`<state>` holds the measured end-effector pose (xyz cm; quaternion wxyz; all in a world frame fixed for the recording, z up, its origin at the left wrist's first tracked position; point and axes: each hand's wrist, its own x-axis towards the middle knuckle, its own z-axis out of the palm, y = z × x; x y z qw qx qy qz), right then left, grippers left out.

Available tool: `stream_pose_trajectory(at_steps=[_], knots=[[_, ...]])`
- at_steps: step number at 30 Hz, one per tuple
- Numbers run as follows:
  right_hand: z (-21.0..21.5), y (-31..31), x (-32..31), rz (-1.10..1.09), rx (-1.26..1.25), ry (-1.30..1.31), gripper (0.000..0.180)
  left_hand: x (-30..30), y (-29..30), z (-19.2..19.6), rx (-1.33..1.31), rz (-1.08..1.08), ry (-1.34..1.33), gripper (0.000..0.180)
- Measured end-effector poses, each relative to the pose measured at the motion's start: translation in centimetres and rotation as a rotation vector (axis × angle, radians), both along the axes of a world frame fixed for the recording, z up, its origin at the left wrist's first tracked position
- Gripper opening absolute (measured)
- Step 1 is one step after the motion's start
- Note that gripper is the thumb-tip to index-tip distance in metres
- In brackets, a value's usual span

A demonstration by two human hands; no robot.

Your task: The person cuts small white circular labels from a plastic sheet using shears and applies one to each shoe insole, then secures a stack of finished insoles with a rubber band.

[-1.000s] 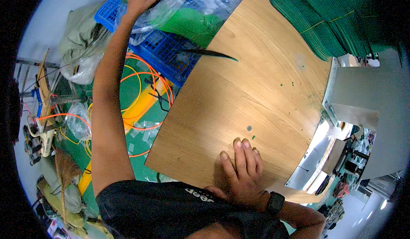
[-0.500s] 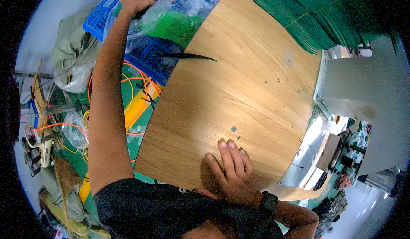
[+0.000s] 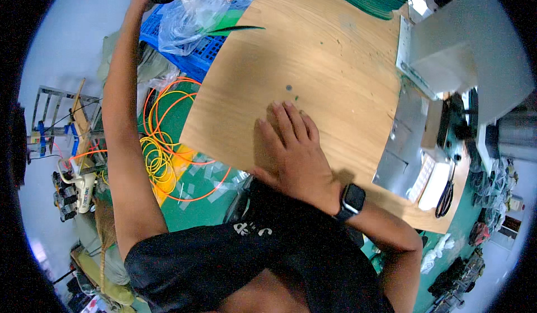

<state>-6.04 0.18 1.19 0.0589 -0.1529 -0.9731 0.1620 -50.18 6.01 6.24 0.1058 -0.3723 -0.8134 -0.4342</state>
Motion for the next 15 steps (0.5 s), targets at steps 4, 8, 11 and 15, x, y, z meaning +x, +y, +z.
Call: stream_pose_trajectory(at_steps=[4,8,11,15], knots=[[-1.4,0.2,0.8,-0.061,-0.081,0.225,0.078,10.1,-3.1,5.1,-0.133,-0.182,0.134,0.104],[-2.3,1.3,2.0,-0.198,-0.120,0.595,0.082,20.6,-5.1,5.0,-0.393,-0.373,0.115,0.101],[-1.8,1.2,2.1,-0.314,-0.485,0.821,0.086,23.6,-9.0,1.0,-0.493,-0.626,0.096,0.089],[-1.8,1.4,3.7,-0.267,-0.477,0.756,0.082,27.9,-11.4,-1.3,-0.538,-0.817,-0.119,0.075]])
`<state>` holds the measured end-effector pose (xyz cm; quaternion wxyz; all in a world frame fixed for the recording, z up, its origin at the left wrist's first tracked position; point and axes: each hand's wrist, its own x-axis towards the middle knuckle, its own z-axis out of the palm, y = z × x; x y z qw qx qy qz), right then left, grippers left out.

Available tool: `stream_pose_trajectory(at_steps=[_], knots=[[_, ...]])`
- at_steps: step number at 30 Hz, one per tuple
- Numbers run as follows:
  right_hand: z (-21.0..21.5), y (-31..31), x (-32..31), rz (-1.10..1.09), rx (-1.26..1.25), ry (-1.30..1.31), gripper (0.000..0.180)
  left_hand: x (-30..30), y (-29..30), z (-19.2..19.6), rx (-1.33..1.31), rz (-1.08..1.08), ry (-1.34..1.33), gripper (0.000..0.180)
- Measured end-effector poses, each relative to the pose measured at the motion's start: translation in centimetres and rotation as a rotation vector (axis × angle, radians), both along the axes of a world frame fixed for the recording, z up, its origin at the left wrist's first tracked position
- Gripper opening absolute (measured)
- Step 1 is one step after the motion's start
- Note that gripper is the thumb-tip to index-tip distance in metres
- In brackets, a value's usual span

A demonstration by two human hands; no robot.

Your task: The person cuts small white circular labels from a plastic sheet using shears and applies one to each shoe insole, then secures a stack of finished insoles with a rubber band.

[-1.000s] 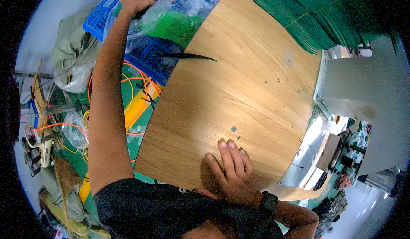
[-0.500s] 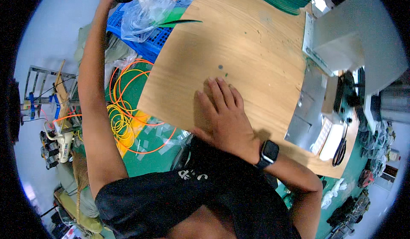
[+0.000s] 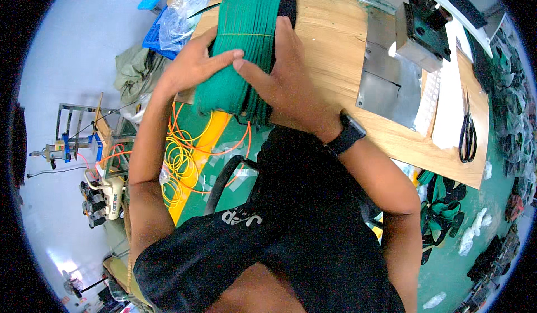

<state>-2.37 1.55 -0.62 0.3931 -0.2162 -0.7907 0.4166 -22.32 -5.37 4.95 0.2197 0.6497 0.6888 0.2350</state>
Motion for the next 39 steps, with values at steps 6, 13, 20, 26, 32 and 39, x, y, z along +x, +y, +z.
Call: stream_pose_trajectory(at_steps=[6,13,20,26,32,39], knots=[[2.5,-0.5,2.7,0.069,-0.208,0.044,0.081,1.6,-2.2,-1.7,0.221,0.171,-0.278,0.072],[-2.2,-1.9,1.7,-0.104,0.010,0.010,0.092,4.6,-0.6,-2.6,0.315,0.070,-0.516,0.080],[-2.2,-1.4,2.8,-0.033,-0.179,-0.003,0.093,5.2,-0.7,-1.8,0.334,0.161,-0.450,0.087],[0.0,0.8,5.1,0.123,-0.160,-0.175,0.080,4.7,-1.4,0.3,0.181,0.148,-0.508,0.091],[3.2,1.6,3.5,-0.134,0.422,-0.510,0.055,3.5,-0.3,-2.1,0.416,0.095,-0.056,0.066],[3.9,6.7,5.3,-0.050,0.415,-0.470,0.042,-3.0,12.1,-3.8,0.425,0.147,-0.186,0.044]])
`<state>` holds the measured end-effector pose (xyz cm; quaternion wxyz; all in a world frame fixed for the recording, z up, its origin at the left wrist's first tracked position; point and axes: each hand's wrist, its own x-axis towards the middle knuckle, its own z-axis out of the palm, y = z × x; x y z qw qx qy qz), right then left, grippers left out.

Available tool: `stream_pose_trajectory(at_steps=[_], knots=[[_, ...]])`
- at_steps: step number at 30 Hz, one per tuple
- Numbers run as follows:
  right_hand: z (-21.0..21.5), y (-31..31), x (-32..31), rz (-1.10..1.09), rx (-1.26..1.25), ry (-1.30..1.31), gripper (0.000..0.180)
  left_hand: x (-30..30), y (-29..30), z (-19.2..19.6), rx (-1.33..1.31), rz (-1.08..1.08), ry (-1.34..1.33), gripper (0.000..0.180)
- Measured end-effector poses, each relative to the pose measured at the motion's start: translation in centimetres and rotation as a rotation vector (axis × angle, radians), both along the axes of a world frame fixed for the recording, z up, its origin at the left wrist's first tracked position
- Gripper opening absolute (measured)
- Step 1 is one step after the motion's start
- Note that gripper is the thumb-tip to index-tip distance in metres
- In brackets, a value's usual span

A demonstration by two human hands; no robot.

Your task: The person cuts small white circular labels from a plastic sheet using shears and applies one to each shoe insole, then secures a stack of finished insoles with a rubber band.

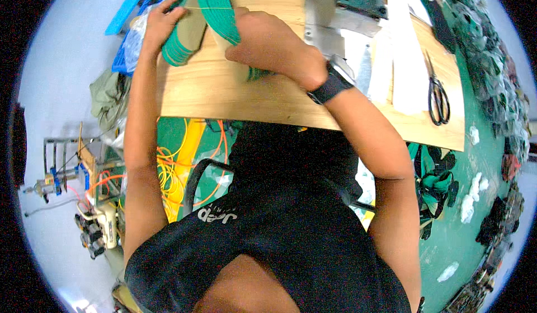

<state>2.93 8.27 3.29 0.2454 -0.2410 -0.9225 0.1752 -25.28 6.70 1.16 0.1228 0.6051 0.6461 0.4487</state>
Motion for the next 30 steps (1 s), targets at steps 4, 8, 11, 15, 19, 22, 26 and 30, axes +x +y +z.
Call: stream_pose_trajectory(at_steps=[4,8,11,15,19,22,26,30], knots=[[3.8,-1.6,6.8,-0.027,-0.076,-0.156,0.048,-2.4,2.4,0.2,-0.064,-0.030,0.139,0.044],[1.3,-3.5,11.4,-0.119,-0.091,-0.177,0.065,0.9,1.5,4.3,0.215,-0.019,0.484,0.063],[0.7,-4.1,12.2,-0.169,-0.146,-0.170,0.067,12.0,-3.4,7.0,0.106,-0.612,0.570,0.074],[1.1,-4.0,12.5,-0.056,-0.381,-0.135,0.068,14.4,-4.7,6.4,-0.126,-0.636,0.761,0.067],[0.6,-1.5,13.3,0.016,-0.950,0.250,0.061,14.8,-7.8,5.0,0.278,-0.381,0.740,0.062],[0.1,-1.1,11.6,0.229,-1.130,0.305,0.064,15.3,-9.4,4.6,0.442,-0.253,0.774,0.068],[3.0,-0.9,11.5,0.269,-0.458,0.077,0.064,13.8,-11.2,7.7,0.240,-0.386,0.571,0.083],[2.0,-2.6,10.8,0.265,0.335,-0.186,0.074,14.1,-9.0,7.8,0.115,-0.460,0.698,0.085]])
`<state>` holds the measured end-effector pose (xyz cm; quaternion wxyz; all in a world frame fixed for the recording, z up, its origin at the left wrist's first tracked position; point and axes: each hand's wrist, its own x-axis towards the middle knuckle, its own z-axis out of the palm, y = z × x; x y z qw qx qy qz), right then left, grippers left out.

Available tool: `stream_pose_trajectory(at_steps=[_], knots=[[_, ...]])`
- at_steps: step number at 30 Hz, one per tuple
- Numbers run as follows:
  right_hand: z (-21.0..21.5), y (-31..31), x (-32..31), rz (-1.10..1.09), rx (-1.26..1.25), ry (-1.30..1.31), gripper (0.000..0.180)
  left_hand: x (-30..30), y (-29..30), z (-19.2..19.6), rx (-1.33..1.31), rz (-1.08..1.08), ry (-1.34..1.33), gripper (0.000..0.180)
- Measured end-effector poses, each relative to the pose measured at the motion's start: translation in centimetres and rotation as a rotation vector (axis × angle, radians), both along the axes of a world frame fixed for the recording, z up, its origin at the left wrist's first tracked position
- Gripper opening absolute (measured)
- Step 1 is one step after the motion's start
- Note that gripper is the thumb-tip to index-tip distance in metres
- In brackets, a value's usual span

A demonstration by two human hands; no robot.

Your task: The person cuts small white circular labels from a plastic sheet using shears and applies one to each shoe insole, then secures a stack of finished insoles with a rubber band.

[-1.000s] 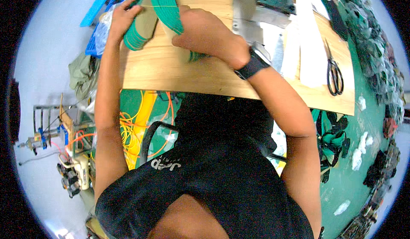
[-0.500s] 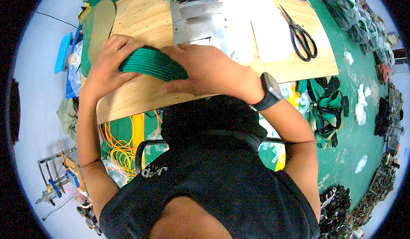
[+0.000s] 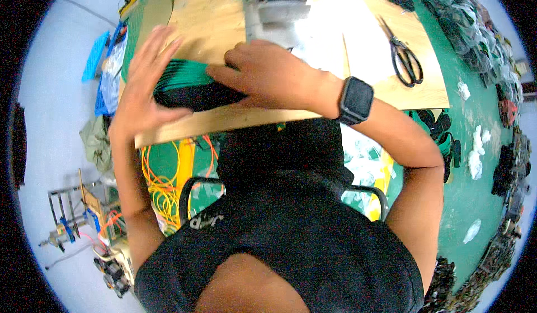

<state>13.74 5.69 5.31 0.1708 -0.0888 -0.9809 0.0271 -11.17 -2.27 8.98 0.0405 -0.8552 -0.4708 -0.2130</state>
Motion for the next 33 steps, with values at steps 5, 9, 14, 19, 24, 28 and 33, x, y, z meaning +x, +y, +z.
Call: stream_pose_trajectory(at_steps=[5,9,14,19,24,28,33], knots=[[-0.9,-1.2,1.2,-0.093,-0.071,0.093,0.071,-1.5,1.2,-2.3,-0.377,0.053,-0.023,0.076],[0.2,0.1,2.4,-0.082,-0.219,0.068,0.068,-1.4,0.1,-2.7,-0.233,0.042,-0.136,0.073],[-2.5,-0.6,3.9,-0.238,-0.318,0.215,0.061,-3.4,-0.9,-6.8,-0.132,0.142,-0.351,0.068],[-2.2,0.1,3.5,-0.243,-0.260,0.299,0.060,-3.4,-1.6,-8.1,0.064,0.204,-0.475,0.071],[-4.5,-0.1,4.0,-0.244,-0.310,0.432,0.065,-3.1,-1.6,-9.1,0.055,0.151,-0.541,0.071],[-4.7,0.3,4.6,-0.140,-0.246,0.421,0.071,-3.1,-1.8,-9.8,0.108,0.046,-0.715,0.064],[-5.6,-0.7,5.0,-0.262,-0.451,0.393,0.076,-2.9,-2.2,-10.3,-0.079,0.049,-0.714,0.063]])
